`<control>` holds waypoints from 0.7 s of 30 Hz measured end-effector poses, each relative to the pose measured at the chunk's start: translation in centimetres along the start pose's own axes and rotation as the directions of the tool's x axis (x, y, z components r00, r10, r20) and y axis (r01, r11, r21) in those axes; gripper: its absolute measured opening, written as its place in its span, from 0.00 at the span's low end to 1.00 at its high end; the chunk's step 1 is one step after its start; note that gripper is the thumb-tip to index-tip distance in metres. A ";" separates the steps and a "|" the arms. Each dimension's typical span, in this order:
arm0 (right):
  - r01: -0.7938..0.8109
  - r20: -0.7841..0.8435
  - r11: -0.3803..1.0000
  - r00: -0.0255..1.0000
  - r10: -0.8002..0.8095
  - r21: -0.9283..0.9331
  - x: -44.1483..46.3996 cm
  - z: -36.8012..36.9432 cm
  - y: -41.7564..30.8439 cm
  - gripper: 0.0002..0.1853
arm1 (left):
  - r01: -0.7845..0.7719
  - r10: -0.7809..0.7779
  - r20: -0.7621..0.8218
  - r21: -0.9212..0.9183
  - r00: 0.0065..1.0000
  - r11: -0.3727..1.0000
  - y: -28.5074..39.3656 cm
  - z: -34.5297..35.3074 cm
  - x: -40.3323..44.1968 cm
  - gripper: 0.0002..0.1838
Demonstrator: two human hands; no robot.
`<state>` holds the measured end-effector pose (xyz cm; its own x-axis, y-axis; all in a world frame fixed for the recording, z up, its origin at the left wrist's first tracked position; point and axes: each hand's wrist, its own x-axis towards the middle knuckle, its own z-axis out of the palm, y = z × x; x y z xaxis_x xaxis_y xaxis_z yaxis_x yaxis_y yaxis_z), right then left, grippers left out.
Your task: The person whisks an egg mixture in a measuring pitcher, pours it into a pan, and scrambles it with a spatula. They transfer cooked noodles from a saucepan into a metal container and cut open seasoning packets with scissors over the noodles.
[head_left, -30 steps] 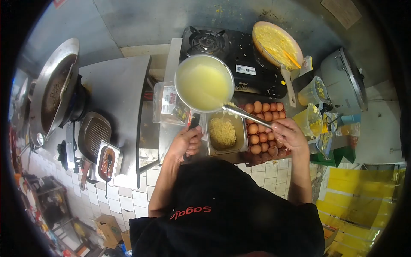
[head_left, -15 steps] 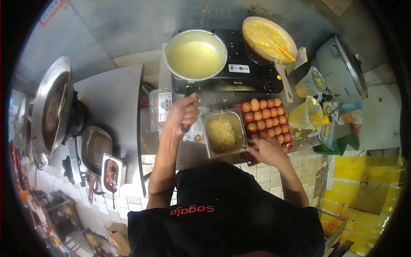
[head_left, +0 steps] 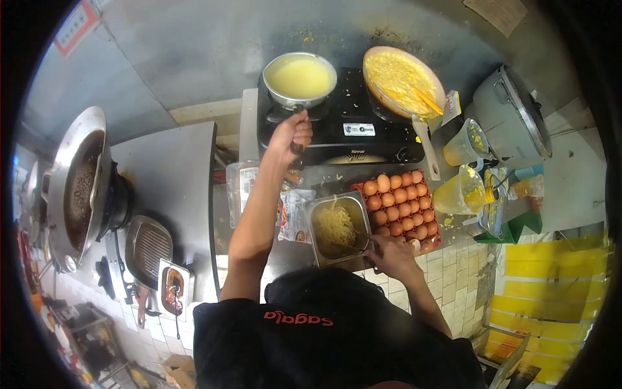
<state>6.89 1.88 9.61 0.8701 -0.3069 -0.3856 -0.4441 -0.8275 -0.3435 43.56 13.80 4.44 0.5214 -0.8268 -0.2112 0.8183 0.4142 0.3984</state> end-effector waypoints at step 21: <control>0.506 -0.185 0.853 0.857 -0.481 0.128 19.1 6.1 -10.7 0.17 | 0.394 0.683 0.163 0.712 0.712 -0.581 -9.6 -11.8 -15.1 0.26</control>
<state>26.96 7.77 0.67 0.9989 0.0474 -0.0068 0.0340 -0.8012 -0.5974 30.68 26.76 -6.75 0.8904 -0.3683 0.2675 -0.4427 -0.8371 0.3212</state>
